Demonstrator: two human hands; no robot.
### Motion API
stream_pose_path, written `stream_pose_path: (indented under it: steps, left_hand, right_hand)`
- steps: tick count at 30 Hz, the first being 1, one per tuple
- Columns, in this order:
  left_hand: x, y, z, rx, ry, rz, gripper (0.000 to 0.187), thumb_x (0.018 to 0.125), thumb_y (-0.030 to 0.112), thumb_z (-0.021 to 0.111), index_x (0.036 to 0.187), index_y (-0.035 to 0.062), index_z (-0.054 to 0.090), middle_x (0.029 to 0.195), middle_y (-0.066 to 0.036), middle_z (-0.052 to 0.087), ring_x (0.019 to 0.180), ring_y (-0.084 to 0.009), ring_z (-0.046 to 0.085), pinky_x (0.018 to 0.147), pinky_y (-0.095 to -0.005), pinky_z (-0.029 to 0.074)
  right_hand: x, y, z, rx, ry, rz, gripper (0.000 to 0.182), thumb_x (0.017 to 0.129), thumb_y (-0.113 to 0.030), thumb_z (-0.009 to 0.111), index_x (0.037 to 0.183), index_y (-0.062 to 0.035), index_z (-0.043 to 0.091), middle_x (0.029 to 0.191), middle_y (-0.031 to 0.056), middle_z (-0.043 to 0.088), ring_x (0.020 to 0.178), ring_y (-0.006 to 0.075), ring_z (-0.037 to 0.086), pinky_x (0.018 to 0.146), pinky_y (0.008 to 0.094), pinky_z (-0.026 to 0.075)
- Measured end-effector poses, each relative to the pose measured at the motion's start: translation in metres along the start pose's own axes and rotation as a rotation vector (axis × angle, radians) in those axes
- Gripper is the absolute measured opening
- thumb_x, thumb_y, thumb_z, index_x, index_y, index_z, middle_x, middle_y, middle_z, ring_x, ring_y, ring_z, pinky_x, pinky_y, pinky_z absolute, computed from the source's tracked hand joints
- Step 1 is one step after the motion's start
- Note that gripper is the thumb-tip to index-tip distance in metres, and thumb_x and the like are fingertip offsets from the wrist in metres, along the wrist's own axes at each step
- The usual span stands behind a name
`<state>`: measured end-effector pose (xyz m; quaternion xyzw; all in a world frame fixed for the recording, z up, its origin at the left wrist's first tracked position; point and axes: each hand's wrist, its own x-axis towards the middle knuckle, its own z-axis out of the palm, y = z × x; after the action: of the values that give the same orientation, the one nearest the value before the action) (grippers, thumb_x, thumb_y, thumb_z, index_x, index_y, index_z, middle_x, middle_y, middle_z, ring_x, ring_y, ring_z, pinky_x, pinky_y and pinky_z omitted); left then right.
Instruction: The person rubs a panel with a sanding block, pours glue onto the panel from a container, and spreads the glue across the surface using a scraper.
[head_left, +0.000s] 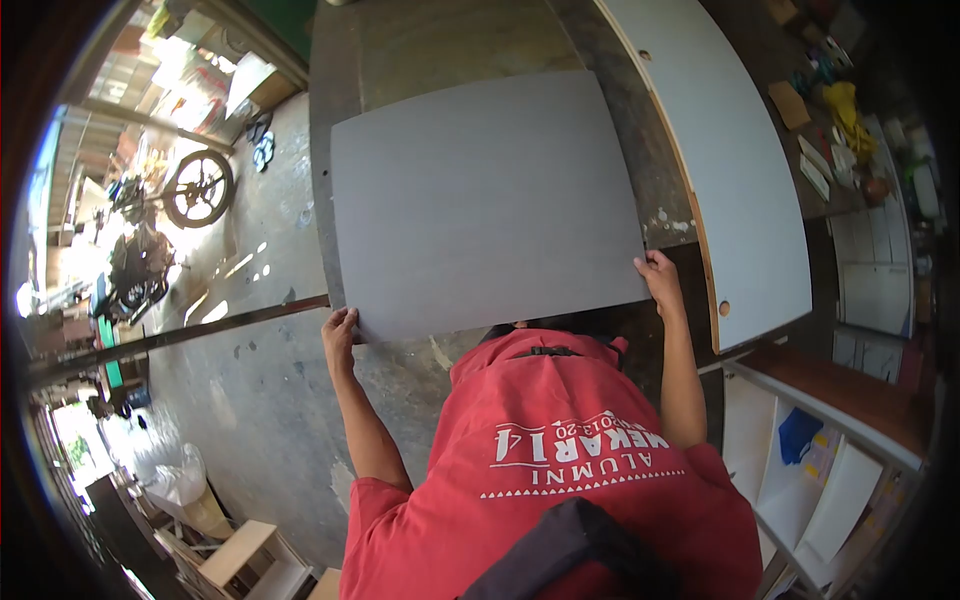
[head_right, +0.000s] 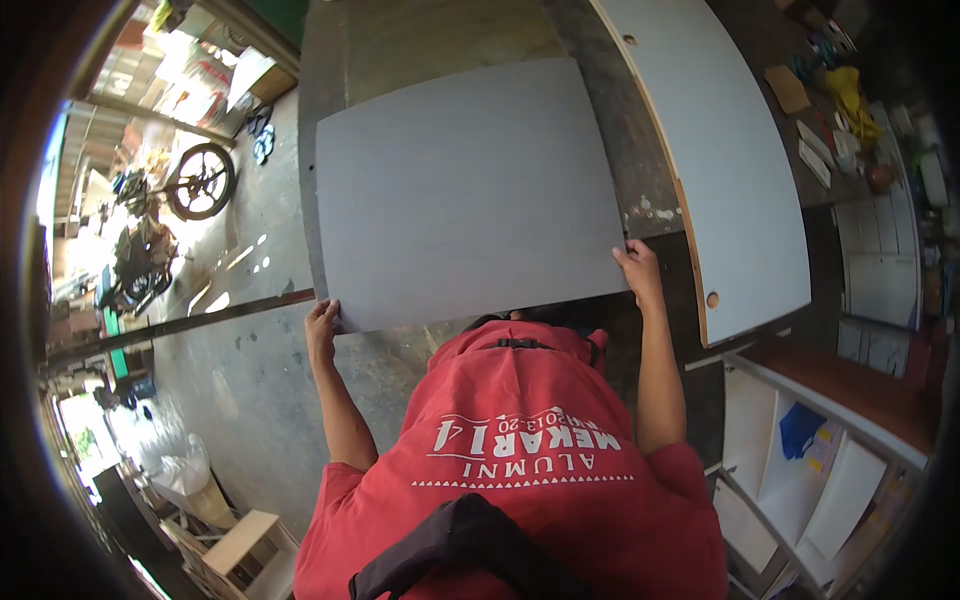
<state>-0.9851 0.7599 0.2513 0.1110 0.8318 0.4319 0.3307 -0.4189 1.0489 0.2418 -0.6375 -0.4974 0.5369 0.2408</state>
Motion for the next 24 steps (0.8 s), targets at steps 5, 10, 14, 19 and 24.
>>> stream_pose_path:
  steps: [5, 10, 14, 19, 24]
  left_hand:
    - [0.004, 0.001, -0.004, 0.012, 0.003, 0.048, 0.029, 0.092, 0.015, 0.076, 0.114, -0.0039, 0.072, 0.094, -0.006, 0.074, 0.086, -0.0125, 0.065, 0.080, -0.0284, 0.049]
    - [-0.012, 0.035, -0.011, -0.015, 0.022, 0.025, 0.032, 0.091, 0.012, 0.076, 0.120, -0.0014, 0.070, 0.088, -0.002, 0.072, 0.079, -0.0101, 0.063, 0.073, -0.0255, 0.047]
    - [-0.025, 0.081, -0.042, -0.230, -0.148, 0.170, 0.035, 0.092, 0.010, 0.072, 0.124, -0.0026, 0.068, 0.090, -0.003, 0.071, 0.083, -0.0109, 0.063, 0.078, -0.0261, 0.048]
    - [-0.031, 0.155, -0.090, -0.800, -0.175, 0.437, 0.041, 0.095, 0.022, 0.061, 0.124, -0.0073, 0.065, 0.117, -0.011, 0.066, 0.113, -0.0198, 0.061, 0.103, -0.0328, 0.046]
    - [-0.004, 0.237, -0.144, -0.850, -0.535, 1.088, 0.039, 0.099, 0.018, 0.049, 0.125, -0.0077, 0.062, 0.140, -0.020, 0.057, 0.132, -0.0268, 0.053, 0.112, -0.0397, 0.044]
  right_hand:
    - [-0.006, -0.022, -0.004, -0.057, -0.011, 0.027, 0.037, 0.094, -0.010, 0.069, 0.127, 0.0045, 0.059, 0.097, 0.0132, 0.074, 0.088, 0.0156, 0.068, 0.081, 0.0306, 0.051]
    - [-0.015, -0.048, -0.020, -0.040, -0.037, 0.023, 0.050, 0.093, -0.005, 0.068, 0.140, 0.0037, 0.052, 0.093, 0.0108, 0.073, 0.085, 0.0147, 0.067, 0.082, 0.0288, 0.051]
    - [-0.025, -0.091, -0.051, 0.277, -0.144, -0.154, 0.040, 0.094, -0.009, 0.070, 0.132, -0.0011, 0.062, 0.100, 0.0050, 0.071, 0.096, 0.0123, 0.063, 0.090, 0.0291, 0.049]
    - [-0.036, -0.168, -0.093, 0.569, -0.124, -0.404, 0.032, 0.101, -0.030, 0.060, 0.116, -0.0034, 0.068, 0.111, 0.0049, 0.066, 0.106, 0.0171, 0.062, 0.097, 0.0327, 0.047]
    - [-0.054, -0.272, -0.108, 0.666, -0.547, -1.026, 0.043, 0.102, -0.029, 0.055, 0.136, -0.0037, 0.056, 0.130, 0.0135, 0.063, 0.127, 0.0257, 0.059, 0.094, 0.0380, 0.051]
